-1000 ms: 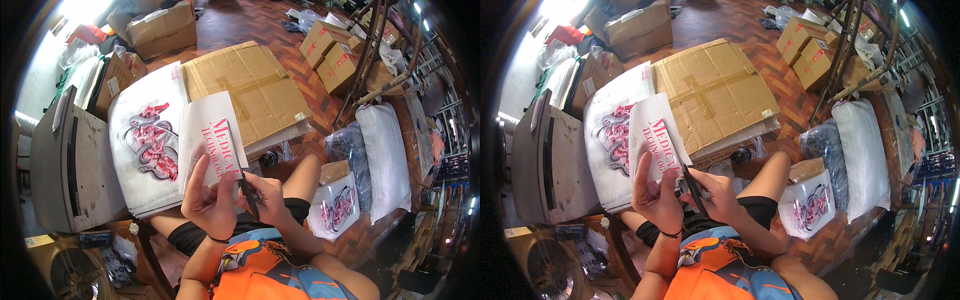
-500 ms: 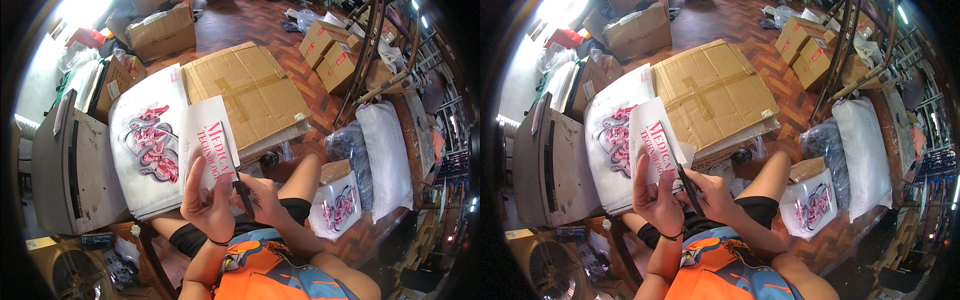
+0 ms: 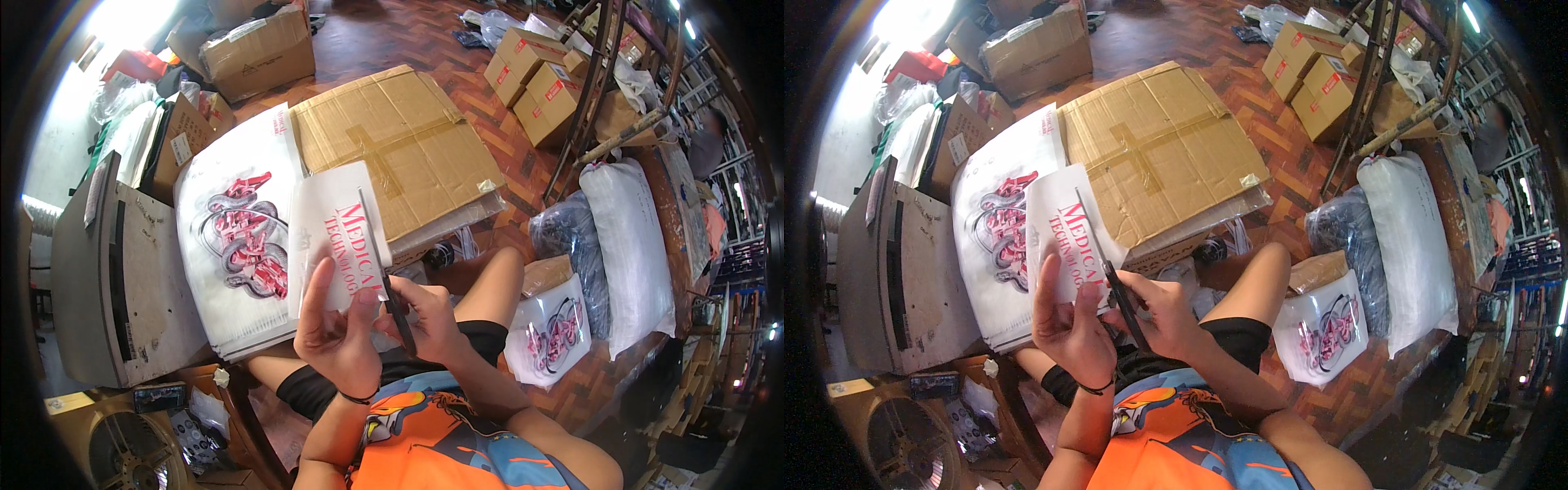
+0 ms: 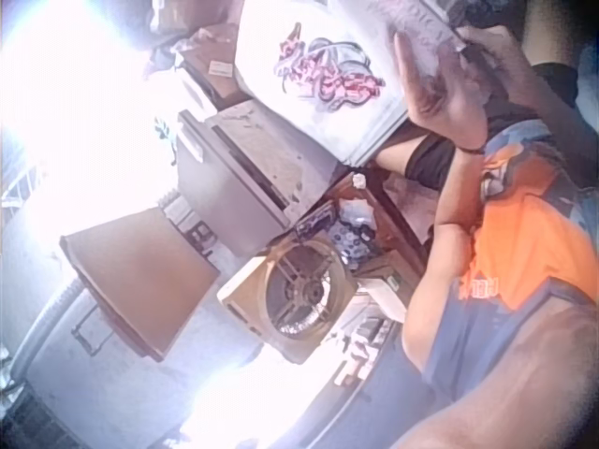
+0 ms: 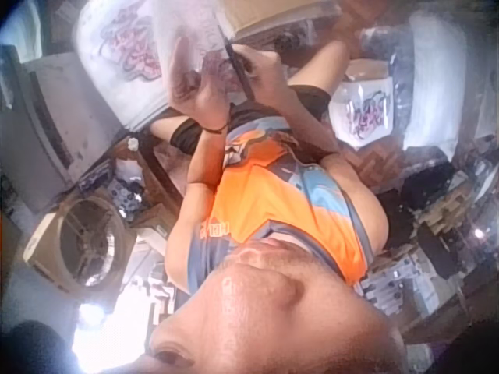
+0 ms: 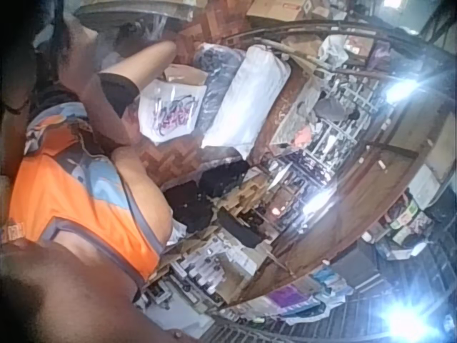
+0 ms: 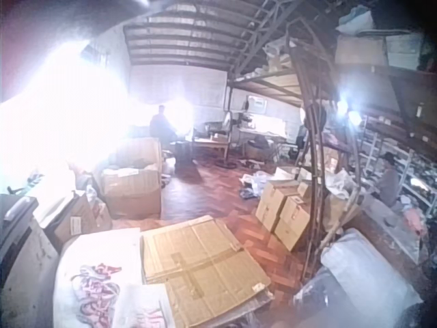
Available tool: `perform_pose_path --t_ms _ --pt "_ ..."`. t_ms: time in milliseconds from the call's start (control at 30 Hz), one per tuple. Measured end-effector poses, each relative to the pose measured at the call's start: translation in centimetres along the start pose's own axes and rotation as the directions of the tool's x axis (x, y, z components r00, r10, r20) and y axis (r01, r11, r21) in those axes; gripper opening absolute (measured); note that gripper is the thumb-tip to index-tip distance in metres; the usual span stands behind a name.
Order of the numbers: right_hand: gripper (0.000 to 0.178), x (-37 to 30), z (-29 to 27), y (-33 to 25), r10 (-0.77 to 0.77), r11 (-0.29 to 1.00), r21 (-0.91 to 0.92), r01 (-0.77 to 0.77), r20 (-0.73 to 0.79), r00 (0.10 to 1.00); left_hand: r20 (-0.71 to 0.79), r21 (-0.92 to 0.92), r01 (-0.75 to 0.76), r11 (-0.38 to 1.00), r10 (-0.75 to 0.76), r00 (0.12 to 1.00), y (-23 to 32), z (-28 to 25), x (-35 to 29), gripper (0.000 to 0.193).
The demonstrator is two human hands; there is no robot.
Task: The person sits on the floor and uses scissors to cut open a stack of white plastic pouches labeled 'Medical Technology'. They repeatedly pick up a pouch, cut the top edge, and place it on a cardboard box, continuing this process for multiple units.
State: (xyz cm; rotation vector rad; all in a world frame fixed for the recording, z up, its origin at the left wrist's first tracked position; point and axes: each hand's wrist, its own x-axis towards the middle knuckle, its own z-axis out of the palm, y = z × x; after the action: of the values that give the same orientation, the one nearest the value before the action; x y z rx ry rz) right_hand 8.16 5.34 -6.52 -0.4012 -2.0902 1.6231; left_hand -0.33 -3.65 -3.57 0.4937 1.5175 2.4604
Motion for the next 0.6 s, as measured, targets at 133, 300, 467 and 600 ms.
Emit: perform_pose_path --t_ms 133,300,467,600 --pt "0.046 0.7 -0.3 -0.1 -0.072 0.997 -0.002 0.072 -0.051 0.996 0.048 -0.115 0.082 0.99 -0.077 0.996 -0.1 -0.2 -1.0 0.048" --pt "0.046 0.8 -0.4 0.6 -0.107 0.994 -0.026 0.106 -0.052 0.993 -0.011 -0.075 0.081 0.994 -0.082 0.997 -0.2 0.1 -0.8 0.048" --pt "0.05 0.7 -0.3 0.9 -0.115 0.993 -0.019 0.115 -0.053 0.992 0.01 -0.082 0.168 0.982 -0.168 0.986 -0.6 -0.5 -1.3 0.048" --pt "0.054 0.9 -0.4 1.1 -0.136 0.991 -0.022 0.135 -0.054 0.989 0.023 -0.106 0.167 0.98 -0.165 0.986 -0.5 -0.4 -1.5 0.049"
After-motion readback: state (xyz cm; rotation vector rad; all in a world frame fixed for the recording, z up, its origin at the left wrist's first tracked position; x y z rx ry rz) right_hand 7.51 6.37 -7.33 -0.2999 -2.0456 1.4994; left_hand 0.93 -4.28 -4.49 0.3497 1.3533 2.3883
